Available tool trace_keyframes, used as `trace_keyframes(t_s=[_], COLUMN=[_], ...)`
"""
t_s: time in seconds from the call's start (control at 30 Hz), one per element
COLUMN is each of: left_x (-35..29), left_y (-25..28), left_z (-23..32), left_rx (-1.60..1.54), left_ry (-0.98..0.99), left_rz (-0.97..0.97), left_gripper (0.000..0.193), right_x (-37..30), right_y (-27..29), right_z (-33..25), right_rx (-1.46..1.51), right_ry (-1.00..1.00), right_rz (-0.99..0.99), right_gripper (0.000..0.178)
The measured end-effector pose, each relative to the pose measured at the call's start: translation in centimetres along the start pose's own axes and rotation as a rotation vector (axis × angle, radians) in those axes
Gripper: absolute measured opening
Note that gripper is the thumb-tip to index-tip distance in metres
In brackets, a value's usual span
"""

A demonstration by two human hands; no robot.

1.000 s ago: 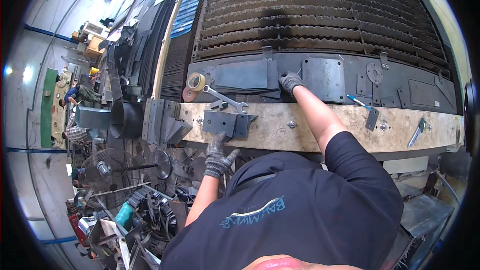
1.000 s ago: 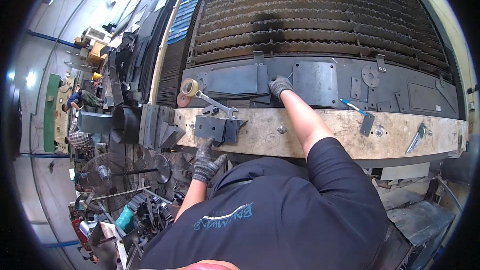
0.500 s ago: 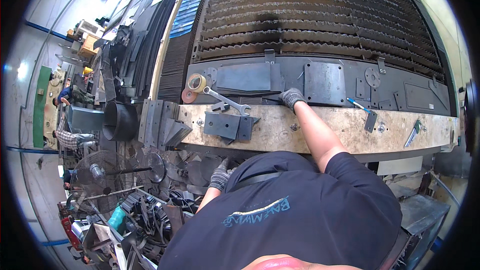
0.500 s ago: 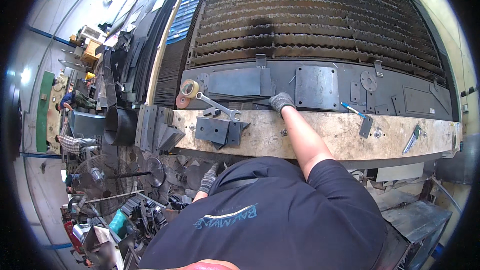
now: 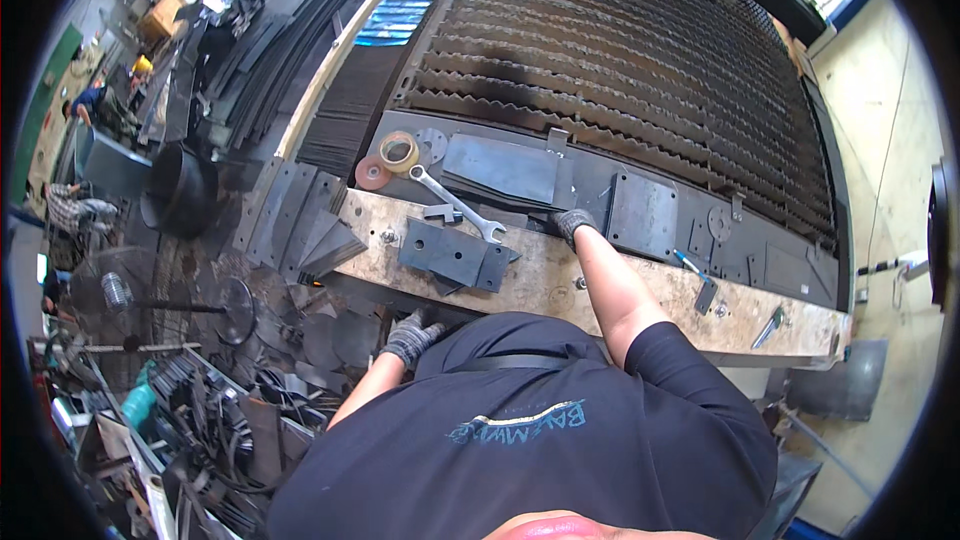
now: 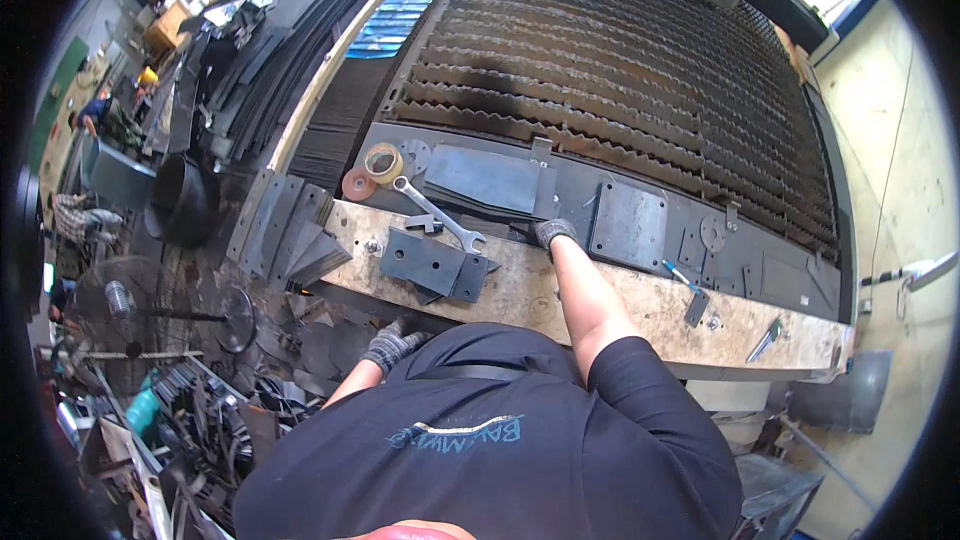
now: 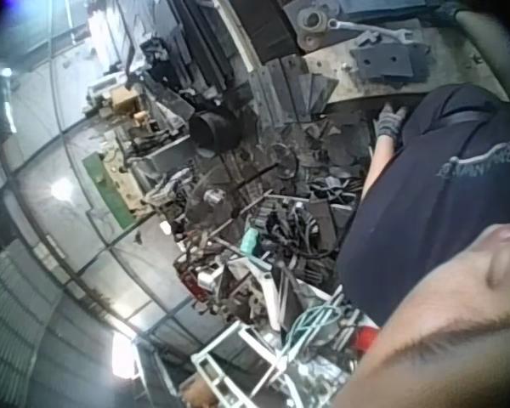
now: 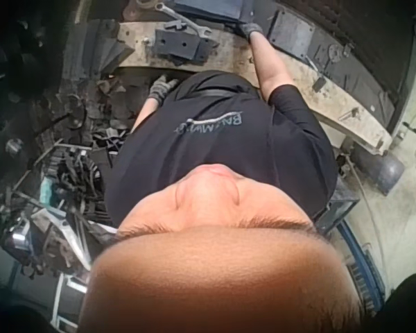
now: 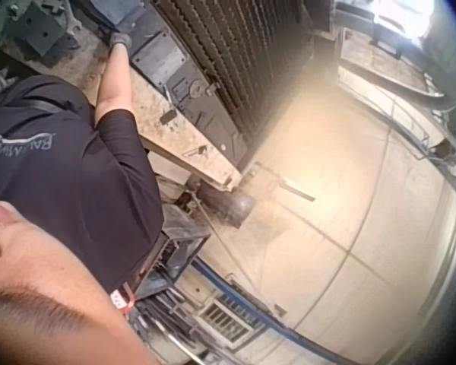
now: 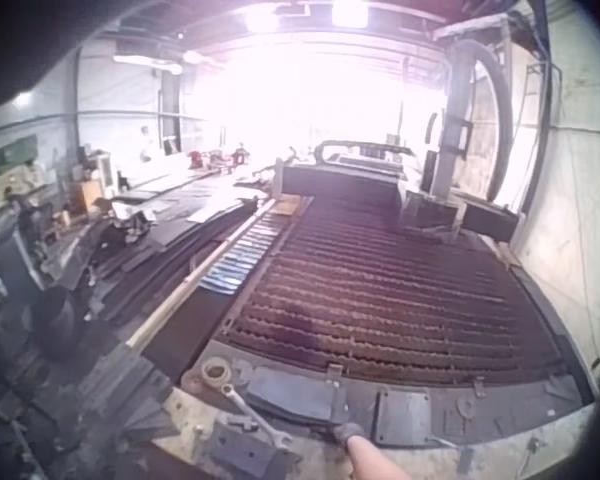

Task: The person is assembling and measuring metal plates on a workbench near industrial machinery.

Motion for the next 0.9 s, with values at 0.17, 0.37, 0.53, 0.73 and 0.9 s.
trace_keyframes(t_s=[0.17,0.37,0.53,0.73,0.9], left_x=[0.7,2.3,2.7,10.3,4.7], left_y=[2.2,2.6,2.1,-2.8,1.3], left_z=[0.2,-2.9,-2.9,-13.5,-6.0], left_rx=[-0.262,-0.484,-0.795,-0.202,-0.764], left_ry=[-0.065,0.034,0.168,-0.329,0.317], left_rz=[-0.024,-0.059,-0.184,-0.04,-0.108], left_gripper=[0.066,0.06,0.048,0.03,0.047], right_x=[6.1,-0.5,-2.2,-3.8,-4.0], right_y=[-2.6,-1.8,-2.3,-3.0,-2.6], right_z=[4.2,3.8,6.1,7.5,8.6], right_rx=[0.111,0.873,1.184,1.3,1.274], right_ry=[0.167,-0.017,-0.003,0.069,0.045], right_rz=[0.018,0.074,0.063,0.122,0.223], right_gripper=[0.062,0.03,0.023,0.034,0.037])
Point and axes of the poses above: each hand's wrist, its own x-axis towards the middle knuckle, its own y-axis out of the back of the hand, z = x × y, the point moved 9 cm from there along x, towards the middle knuckle, and after that the axes turned 2 degrees about -z, right-handed, at the moved point
